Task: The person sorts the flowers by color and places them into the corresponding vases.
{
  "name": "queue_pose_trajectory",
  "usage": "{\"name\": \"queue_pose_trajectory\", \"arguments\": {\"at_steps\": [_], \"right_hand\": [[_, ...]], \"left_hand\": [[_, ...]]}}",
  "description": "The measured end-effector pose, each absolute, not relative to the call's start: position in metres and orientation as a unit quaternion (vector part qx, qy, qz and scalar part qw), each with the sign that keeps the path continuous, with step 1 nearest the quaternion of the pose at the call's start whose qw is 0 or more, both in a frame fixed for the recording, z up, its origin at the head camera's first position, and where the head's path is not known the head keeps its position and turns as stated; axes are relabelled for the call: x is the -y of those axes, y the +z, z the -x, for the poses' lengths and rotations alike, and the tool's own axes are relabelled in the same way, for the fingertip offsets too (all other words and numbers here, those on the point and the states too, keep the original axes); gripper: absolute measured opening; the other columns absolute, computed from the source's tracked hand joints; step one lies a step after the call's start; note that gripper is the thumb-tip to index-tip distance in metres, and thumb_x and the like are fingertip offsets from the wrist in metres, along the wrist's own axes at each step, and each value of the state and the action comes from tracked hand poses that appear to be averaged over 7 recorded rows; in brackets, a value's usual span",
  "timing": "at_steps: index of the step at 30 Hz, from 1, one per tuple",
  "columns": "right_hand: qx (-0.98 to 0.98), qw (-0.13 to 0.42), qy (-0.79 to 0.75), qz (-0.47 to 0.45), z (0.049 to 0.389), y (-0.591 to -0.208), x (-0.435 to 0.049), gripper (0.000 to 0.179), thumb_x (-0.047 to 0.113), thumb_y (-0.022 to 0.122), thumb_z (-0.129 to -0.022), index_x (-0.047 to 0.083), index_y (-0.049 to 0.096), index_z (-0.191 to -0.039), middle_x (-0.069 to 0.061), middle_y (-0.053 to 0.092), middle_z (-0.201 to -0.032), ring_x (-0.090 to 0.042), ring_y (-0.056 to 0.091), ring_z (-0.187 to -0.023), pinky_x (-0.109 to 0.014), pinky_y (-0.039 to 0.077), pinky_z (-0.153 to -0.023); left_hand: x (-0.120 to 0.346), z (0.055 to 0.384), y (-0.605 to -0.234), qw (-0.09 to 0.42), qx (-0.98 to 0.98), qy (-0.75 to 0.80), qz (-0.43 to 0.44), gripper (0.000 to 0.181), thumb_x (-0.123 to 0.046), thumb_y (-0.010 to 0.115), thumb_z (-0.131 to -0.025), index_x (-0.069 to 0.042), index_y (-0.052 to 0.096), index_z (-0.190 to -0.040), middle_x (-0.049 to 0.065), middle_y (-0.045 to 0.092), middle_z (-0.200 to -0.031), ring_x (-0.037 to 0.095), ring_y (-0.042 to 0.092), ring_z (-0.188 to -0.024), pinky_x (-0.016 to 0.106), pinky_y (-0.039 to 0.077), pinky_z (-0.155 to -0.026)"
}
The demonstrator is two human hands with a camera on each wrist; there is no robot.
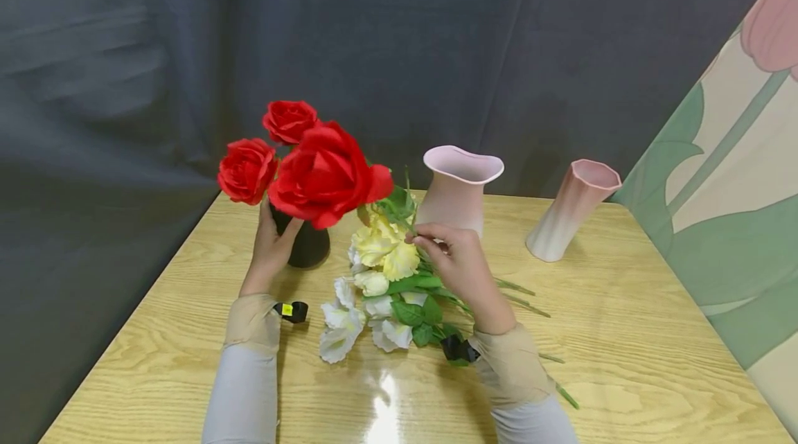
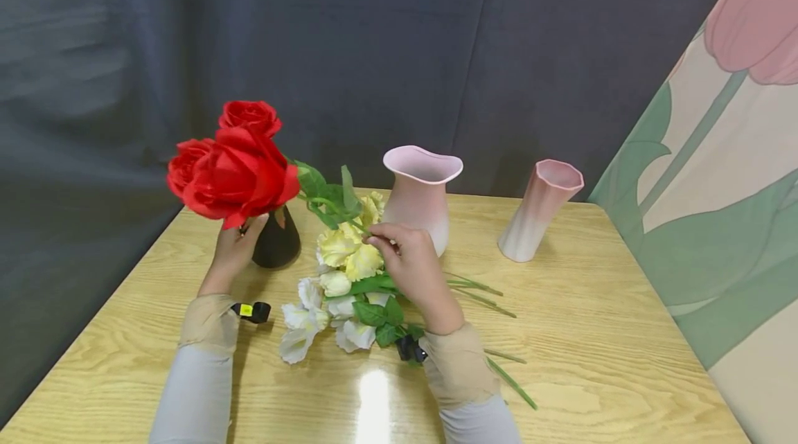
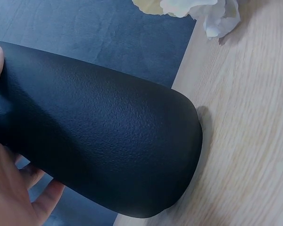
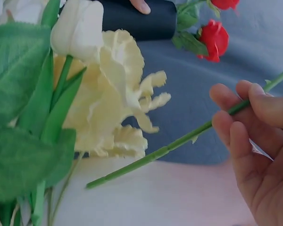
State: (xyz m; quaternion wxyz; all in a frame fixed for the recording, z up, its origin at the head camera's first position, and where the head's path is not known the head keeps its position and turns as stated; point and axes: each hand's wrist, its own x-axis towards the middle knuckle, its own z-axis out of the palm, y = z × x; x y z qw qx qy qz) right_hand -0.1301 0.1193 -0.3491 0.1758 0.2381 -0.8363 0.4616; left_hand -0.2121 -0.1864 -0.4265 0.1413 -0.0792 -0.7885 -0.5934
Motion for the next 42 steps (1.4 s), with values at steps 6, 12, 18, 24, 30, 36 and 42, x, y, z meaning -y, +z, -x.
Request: {"name": "queue_pose_trajectory", "arguments": {"at_steps": [6, 12, 18, 24, 30, 36, 42], "right_hand": [[0.845, 0.208, 0.426, -0.247, 0.138, -0.347, -0.109, 0.009, -0.007, 0.067, -0.089, -0.002, 0.074, -0.091, -0.012, 0.074, -0.085, -0.022, 0.068, -0.077, -0.032, 0.059, -0.07], [0.847, 0.208, 0.417, -0.255, 0.146, -0.343, -0.099, 0.012, -0.004, 0.068, -0.087, 0.004, 0.068, -0.079, -0.006, 0.067, -0.073, -0.017, 0.064, -0.07, -0.026, 0.054, -0.066], [0.848, 0.229, 0.4, -0.259, 0.163, -0.337, -0.085, 0.023, -0.008, 0.058, -0.085, 0.002, 0.057, -0.065, -0.007, 0.052, -0.056, -0.015, 0.043, -0.055, -0.023, 0.034, -0.054], [0.84, 0.224, 0.413, -0.271, 0.174, -0.327, -0.069, 0.007, 0.003, 0.071, -0.089, -0.003, 0.075, -0.089, -0.013, 0.073, -0.077, -0.019, 0.064, -0.067, -0.029, 0.056, -0.064], [0.829, 0.217, 0.422, -0.295, 0.175, -0.32, -0.066, 0.008, 0.001, 0.07, -0.09, 0.001, 0.076, -0.094, -0.01, 0.077, -0.091, -0.019, 0.07, -0.075, -0.028, 0.056, -0.067], [0.823, 0.236, 0.416, -0.306, 0.174, -0.313, -0.067, 0.011, 0.003, 0.068, -0.091, -0.001, 0.076, -0.097, -0.01, 0.077, -0.09, -0.019, 0.067, -0.069, -0.022, 0.049, -0.062], [0.815, 0.241, 0.417, -0.322, 0.176, -0.306, -0.064, 0.011, 0.004, 0.063, -0.096, 0.003, 0.074, -0.095, -0.007, 0.077, -0.087, -0.015, 0.059, -0.06, -0.022, 0.043, -0.054]], "left_hand": [[0.186, 0.205, -0.418, 0.128, 0.776, -0.612, 0.081, 0.084, -0.009, 0.063, -0.091, -0.001, 0.011, -0.157, 0.023, 0.021, -0.161, 0.034, 0.02, -0.151, 0.051, 0.018, -0.123], [0.192, 0.216, -0.436, 0.144, 0.753, -0.631, 0.119, 0.084, -0.004, 0.062, -0.087, -0.003, 0.014, -0.157, 0.019, 0.023, -0.159, 0.032, 0.023, -0.148, 0.052, 0.02, -0.121], [0.192, 0.217, -0.441, 0.149, 0.775, -0.606, 0.103, 0.082, -0.006, 0.063, -0.092, -0.003, 0.014, -0.157, 0.021, 0.025, -0.159, 0.034, 0.023, -0.149, 0.053, 0.02, -0.121], [0.188, 0.216, -0.445, 0.15, 0.782, -0.6, 0.082, 0.071, -0.011, 0.06, -0.098, -0.006, 0.018, -0.156, 0.017, 0.029, -0.157, 0.028, 0.023, -0.15, 0.048, 0.018, -0.123], [0.187, 0.217, -0.442, 0.147, 0.786, -0.596, 0.075, 0.07, -0.013, 0.059, -0.099, -0.004, 0.018, -0.155, 0.018, 0.028, -0.158, 0.028, 0.021, -0.151, 0.047, 0.016, -0.124], [0.188, 0.218, -0.439, 0.157, 0.78, -0.6, 0.085, 0.072, -0.016, 0.061, -0.098, -0.008, 0.019, -0.156, 0.017, 0.032, -0.156, 0.029, 0.028, -0.147, 0.049, 0.02, -0.122], [0.188, 0.219, -0.44, 0.155, 0.782, -0.598, 0.077, 0.072, -0.016, 0.061, -0.098, -0.008, 0.019, -0.156, 0.017, 0.032, -0.155, 0.031, 0.03, -0.146, 0.05, 0.022, -0.122]]}}
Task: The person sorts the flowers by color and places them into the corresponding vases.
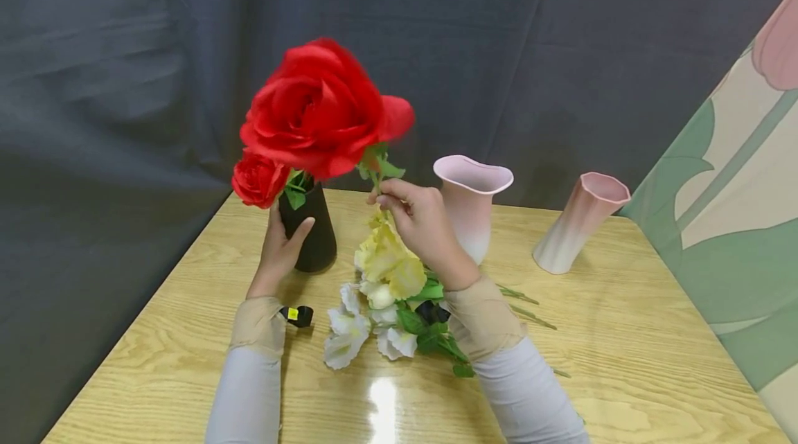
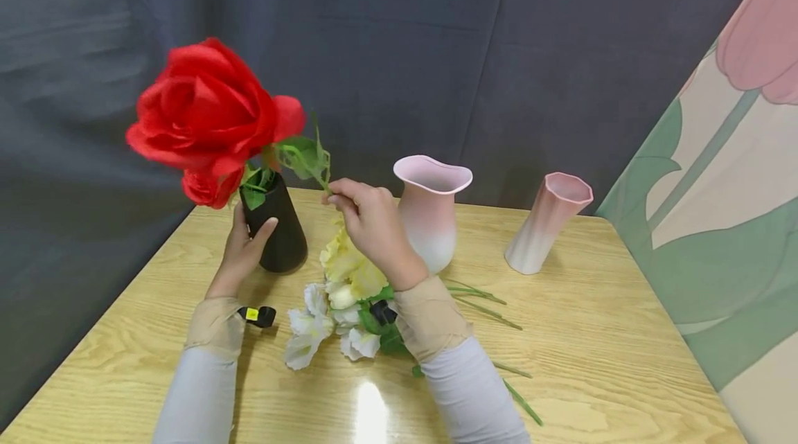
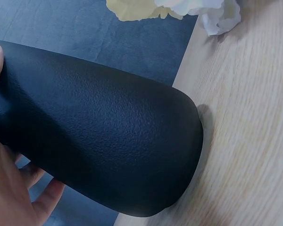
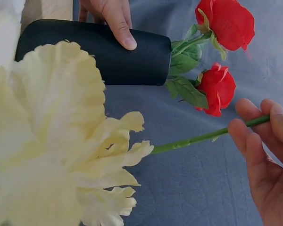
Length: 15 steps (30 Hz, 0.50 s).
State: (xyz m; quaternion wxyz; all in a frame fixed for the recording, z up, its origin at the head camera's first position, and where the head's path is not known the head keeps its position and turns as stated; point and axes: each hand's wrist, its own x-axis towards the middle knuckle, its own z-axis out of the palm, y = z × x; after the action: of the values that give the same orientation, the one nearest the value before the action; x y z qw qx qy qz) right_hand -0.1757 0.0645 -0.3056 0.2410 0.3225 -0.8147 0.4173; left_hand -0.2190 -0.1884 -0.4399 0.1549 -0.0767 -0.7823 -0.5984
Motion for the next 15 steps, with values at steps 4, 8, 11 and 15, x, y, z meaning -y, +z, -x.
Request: {"name": "queue_pose_trajectory", "arguments": {"at_steps": [4, 8, 11, 15], "right_hand": [[0.812, 0.246, 0.429, -0.31, 0.18, -0.304, -0.065, 0.014, 0.005, 0.058, -0.099, 0.004, 0.071, -0.093, -0.007, 0.074, -0.084, -0.013, 0.05, -0.057, -0.022, 0.037, -0.052], [0.808, 0.257, 0.442, -0.292, 0.184, -0.303, -0.068, 0.017, 0.004, 0.055, -0.1, 0.001, 0.069, -0.092, -0.011, 0.072, -0.082, -0.018, 0.057, -0.064, -0.025, 0.044, -0.059], [0.806, 0.259, 0.447, -0.29, 0.185, -0.304, -0.069, 0.017, 0.003, 0.054, -0.101, 0.001, 0.068, -0.092, -0.011, 0.073, -0.084, -0.018, 0.057, -0.063, -0.025, 0.045, -0.061], [0.805, 0.253, 0.444, -0.302, 0.187, -0.308, -0.065, 0.014, 0.003, 0.057, -0.099, 0.003, 0.068, -0.093, -0.008, 0.074, -0.088, -0.016, 0.057, -0.064, -0.023, 0.046, -0.062]], "left_hand": [[0.189, 0.219, -0.442, 0.148, 0.784, -0.599, 0.071, 0.073, -0.018, 0.061, -0.099, -0.01, 0.018, -0.156, 0.017, 0.031, -0.156, 0.03, 0.03, -0.146, 0.049, 0.022, -0.122], [0.188, 0.217, -0.439, 0.138, 0.785, -0.601, 0.063, 0.072, -0.018, 0.06, -0.1, -0.01, 0.016, -0.157, 0.018, 0.029, -0.157, 0.031, 0.029, -0.147, 0.049, 0.021, -0.122], [0.185, 0.209, -0.425, 0.132, 0.785, -0.601, 0.066, 0.073, -0.014, 0.059, -0.1, -0.005, 0.014, -0.157, 0.023, 0.027, -0.157, 0.035, 0.027, -0.147, 0.052, 0.021, -0.122], [0.181, 0.198, -0.409, 0.135, 0.787, -0.598, 0.073, 0.072, -0.01, 0.058, -0.099, 0.0, 0.015, -0.156, 0.026, 0.028, -0.156, 0.038, 0.029, -0.146, 0.052, 0.023, -0.121]]}}
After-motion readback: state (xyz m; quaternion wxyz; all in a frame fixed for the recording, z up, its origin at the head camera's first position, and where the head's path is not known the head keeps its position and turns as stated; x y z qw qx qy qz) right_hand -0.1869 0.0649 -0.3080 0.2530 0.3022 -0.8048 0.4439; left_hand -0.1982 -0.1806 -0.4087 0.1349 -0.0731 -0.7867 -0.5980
